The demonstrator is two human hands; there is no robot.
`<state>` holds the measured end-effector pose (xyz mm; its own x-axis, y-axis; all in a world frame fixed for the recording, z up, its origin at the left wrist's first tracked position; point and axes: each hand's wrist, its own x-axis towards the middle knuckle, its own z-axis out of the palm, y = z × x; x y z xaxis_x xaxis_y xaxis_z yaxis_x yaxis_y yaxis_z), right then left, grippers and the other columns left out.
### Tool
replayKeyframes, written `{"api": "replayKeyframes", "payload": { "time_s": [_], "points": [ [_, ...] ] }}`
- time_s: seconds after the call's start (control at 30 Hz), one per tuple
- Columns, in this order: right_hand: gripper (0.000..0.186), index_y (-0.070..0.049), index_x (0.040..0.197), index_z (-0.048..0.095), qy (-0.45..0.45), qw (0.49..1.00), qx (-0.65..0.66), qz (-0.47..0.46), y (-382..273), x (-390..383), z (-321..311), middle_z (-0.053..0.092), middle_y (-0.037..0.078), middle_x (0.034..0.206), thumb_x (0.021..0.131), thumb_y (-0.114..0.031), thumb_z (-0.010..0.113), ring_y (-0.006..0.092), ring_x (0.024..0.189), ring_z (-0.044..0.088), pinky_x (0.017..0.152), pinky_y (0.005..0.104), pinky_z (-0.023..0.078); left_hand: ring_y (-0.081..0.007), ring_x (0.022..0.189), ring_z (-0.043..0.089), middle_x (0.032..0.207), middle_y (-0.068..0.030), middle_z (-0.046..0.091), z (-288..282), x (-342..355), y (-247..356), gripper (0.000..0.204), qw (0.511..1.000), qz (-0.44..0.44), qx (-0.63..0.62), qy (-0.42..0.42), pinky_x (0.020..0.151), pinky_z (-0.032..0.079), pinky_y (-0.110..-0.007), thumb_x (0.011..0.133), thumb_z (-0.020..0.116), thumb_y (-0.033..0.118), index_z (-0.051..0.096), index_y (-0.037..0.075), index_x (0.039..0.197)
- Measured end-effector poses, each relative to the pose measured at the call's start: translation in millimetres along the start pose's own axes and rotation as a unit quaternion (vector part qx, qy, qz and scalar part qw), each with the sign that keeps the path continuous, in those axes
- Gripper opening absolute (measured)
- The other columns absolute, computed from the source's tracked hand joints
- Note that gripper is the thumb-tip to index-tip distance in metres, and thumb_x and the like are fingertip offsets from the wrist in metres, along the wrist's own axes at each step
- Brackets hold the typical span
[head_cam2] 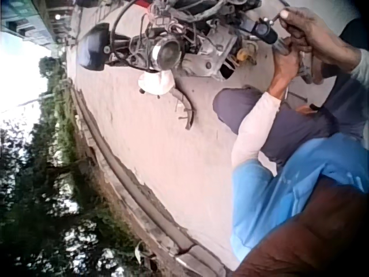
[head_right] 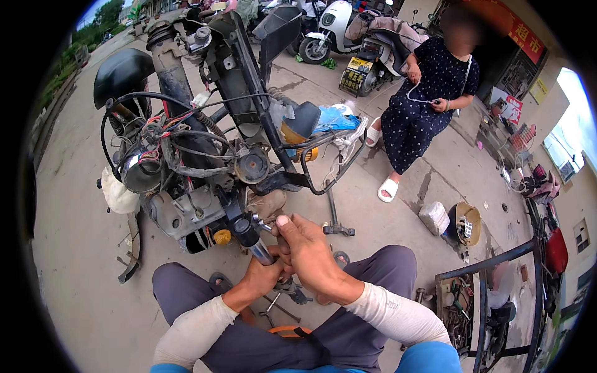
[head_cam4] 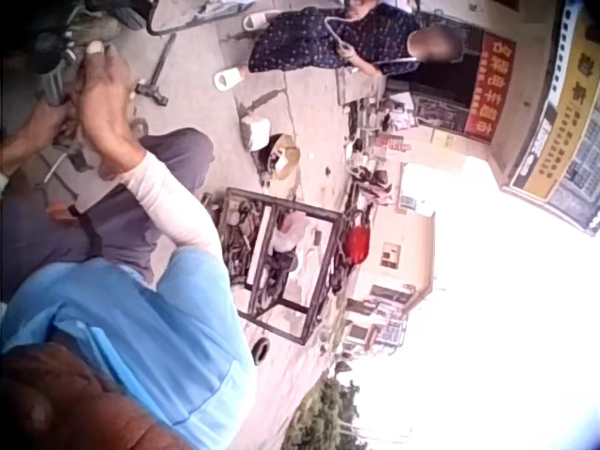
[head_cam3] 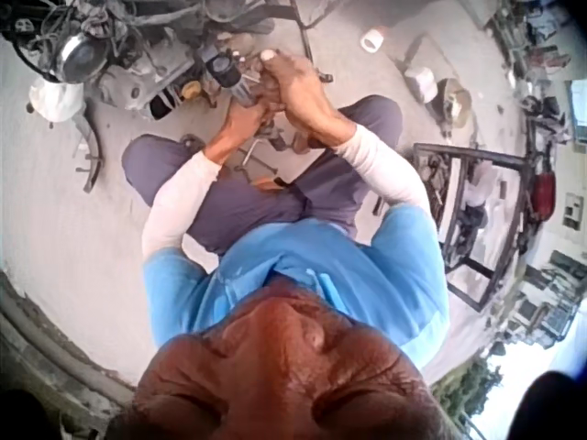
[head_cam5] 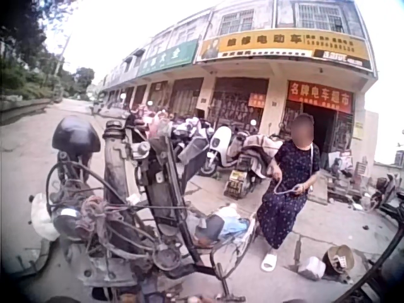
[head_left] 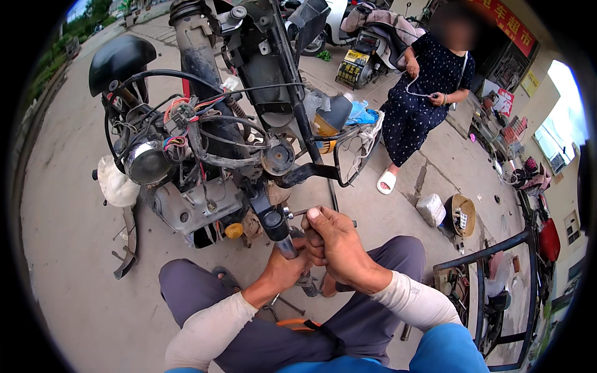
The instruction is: The person unscrews and removes bolts from the front fork of a scooter using a tool, then pulls the fork away from the scooter frame.
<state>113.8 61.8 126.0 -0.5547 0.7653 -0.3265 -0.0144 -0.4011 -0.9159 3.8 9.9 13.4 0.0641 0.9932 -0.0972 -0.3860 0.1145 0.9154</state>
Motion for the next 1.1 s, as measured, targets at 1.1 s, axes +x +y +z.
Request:
{"api": "replayKeyframes", "payload": {
  "time_s": [1.1],
  "points": [
    [0.015,0.004,0.106,0.061,-0.096,0.843,-0.243,-0.47,42.2,63.5,-51.4,0.062,0.012,0.094,0.093,0.0,0.055,0.023,0.086,0.062,0.08,0.0323,0.049,-0.0077,0.053,0.044,0.066,-0.0029,0.053,1.8,-1.2,-0.8,0.018,0.999,-0.033,0.004,-0.004,0.051,0.038,-0.024,0.094,0.049,0.006,0.062,-0.006,0.096]
  ]
}}
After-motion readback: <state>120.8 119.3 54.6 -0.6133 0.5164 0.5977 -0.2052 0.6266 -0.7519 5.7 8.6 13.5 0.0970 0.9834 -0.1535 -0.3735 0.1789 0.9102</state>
